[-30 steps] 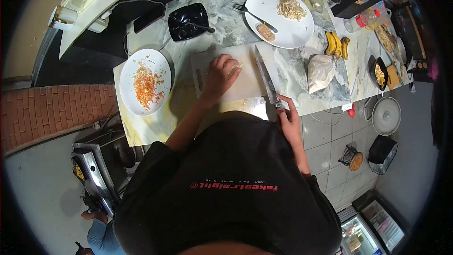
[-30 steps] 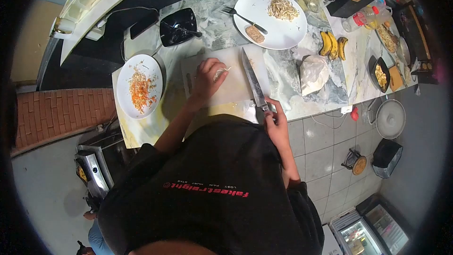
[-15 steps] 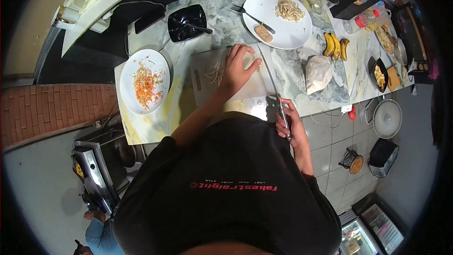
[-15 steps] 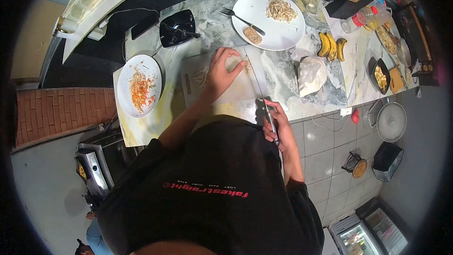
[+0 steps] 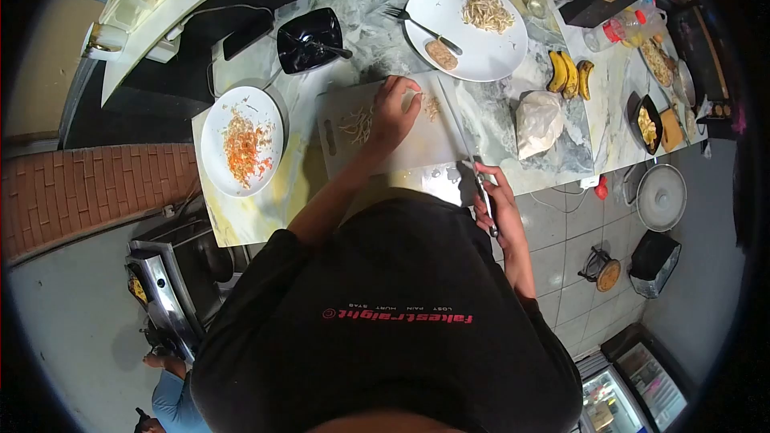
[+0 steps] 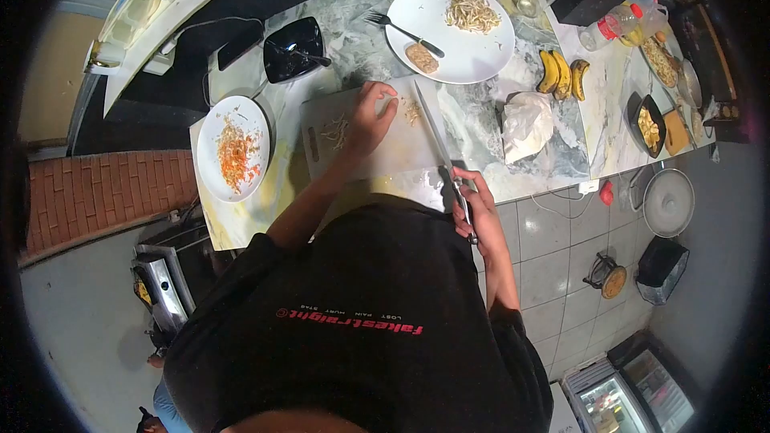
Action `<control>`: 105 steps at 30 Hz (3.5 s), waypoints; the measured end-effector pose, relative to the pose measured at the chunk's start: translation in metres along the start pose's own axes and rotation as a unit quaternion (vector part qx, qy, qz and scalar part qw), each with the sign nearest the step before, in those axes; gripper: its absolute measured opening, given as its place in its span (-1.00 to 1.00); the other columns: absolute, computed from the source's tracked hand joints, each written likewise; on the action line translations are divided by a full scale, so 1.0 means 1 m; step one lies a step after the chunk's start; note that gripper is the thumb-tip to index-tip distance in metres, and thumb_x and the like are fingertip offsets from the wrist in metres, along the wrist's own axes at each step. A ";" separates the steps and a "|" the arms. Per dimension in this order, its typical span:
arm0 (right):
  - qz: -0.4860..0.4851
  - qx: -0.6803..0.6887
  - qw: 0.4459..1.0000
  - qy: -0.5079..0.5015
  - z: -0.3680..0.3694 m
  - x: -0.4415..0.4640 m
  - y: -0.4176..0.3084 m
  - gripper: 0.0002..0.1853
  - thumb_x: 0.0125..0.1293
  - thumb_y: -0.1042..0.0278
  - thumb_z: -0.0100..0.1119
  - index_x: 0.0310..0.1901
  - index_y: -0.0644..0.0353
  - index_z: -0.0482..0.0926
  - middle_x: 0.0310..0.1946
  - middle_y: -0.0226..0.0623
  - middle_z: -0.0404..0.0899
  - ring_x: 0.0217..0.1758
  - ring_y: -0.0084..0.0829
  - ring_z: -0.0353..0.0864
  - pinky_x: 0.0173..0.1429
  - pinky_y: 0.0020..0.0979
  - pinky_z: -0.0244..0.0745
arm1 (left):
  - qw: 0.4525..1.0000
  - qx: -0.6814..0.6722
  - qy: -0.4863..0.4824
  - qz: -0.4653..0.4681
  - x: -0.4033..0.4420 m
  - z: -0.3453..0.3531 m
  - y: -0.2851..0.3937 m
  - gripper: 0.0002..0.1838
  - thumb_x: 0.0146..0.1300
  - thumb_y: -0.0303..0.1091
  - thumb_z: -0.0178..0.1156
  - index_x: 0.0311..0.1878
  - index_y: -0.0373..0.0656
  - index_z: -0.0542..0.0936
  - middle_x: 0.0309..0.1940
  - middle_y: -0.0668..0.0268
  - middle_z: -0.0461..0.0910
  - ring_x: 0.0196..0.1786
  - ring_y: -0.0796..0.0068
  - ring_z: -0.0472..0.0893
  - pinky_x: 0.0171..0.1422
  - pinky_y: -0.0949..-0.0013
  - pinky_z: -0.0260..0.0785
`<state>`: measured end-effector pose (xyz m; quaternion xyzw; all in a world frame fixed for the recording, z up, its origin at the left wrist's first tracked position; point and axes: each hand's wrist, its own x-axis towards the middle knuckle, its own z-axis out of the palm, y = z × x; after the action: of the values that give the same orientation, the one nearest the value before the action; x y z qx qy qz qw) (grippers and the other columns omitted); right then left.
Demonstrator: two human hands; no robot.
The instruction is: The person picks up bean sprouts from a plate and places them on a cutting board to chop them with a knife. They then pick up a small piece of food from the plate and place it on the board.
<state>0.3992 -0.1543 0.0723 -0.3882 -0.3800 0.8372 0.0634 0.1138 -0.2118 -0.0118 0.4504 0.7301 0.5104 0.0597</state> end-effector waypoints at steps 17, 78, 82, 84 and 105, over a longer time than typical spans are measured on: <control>-0.246 -0.546 0.785 0.157 -0.010 0.040 0.009 -0.62 0.53 0.33 0.11 0.33 -0.05 0.48 -0.33 0.13 0.71 -0.20 0.18 0.73 -0.17 0.04 0.54 | 0.992 0.120 0.024 -0.025 -0.082 -0.075 -0.002 -0.75 0.36 -0.31 0.28 0.06 -0.11 0.57 0.02 0.16 0.58 0.13 0.00 0.54 0.32 -0.03 0.29; -0.301 -0.526 0.781 0.150 0.061 0.038 0.067 -0.62 0.43 0.59 0.17 0.26 0.25 0.49 -0.06 0.18 0.58 -0.04 0.26 0.63 0.03 0.06 0.52 | 0.943 0.255 -0.171 0.128 -0.069 -0.077 -0.012 -0.54 0.44 0.05 0.23 0.17 -0.11 0.65 0.27 0.21 0.55 0.44 0.16 0.44 0.70 -0.13 -0.05; -0.296 -0.528 0.788 0.114 0.036 0.046 0.051 -0.62 0.44 0.56 0.16 0.26 0.25 0.49 -0.03 0.17 0.59 -0.01 0.25 0.64 0.05 0.06 0.54 | 0.958 0.238 -0.071 0.142 -0.075 -0.077 0.003 -0.63 0.38 -0.06 0.32 0.06 -0.12 0.63 0.16 0.23 0.56 0.33 0.14 0.49 0.62 -0.11 0.10; -0.338 -0.544 0.764 0.080 0.018 0.049 0.038 -0.64 0.47 0.49 0.13 0.26 0.25 0.49 0.01 0.15 0.61 0.03 0.24 0.65 0.10 0.04 0.55 | 0.968 0.222 -0.041 0.112 -0.079 -0.071 0.007 -0.63 0.36 -0.08 0.33 0.07 -0.12 0.62 0.16 0.21 0.55 0.31 0.11 0.49 0.57 -0.10 0.14; -0.341 -0.585 0.731 0.085 -0.034 0.102 -0.010 -0.60 0.51 0.47 0.05 0.34 0.27 0.44 0.07 0.12 0.55 0.16 0.16 0.53 0.24 0.01 0.48 | 0.972 0.221 0.070 -0.046 -0.094 -0.056 0.024 -0.66 0.27 -0.42 0.33 0.12 -0.07 0.62 0.05 0.20 0.60 0.13 0.08 0.55 0.37 -0.04 0.29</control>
<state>0.3503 -0.0867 0.0038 -0.2624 -0.8946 0.3348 0.1368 0.1523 -0.3163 -0.0014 0.3815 0.8469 0.3638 -0.0693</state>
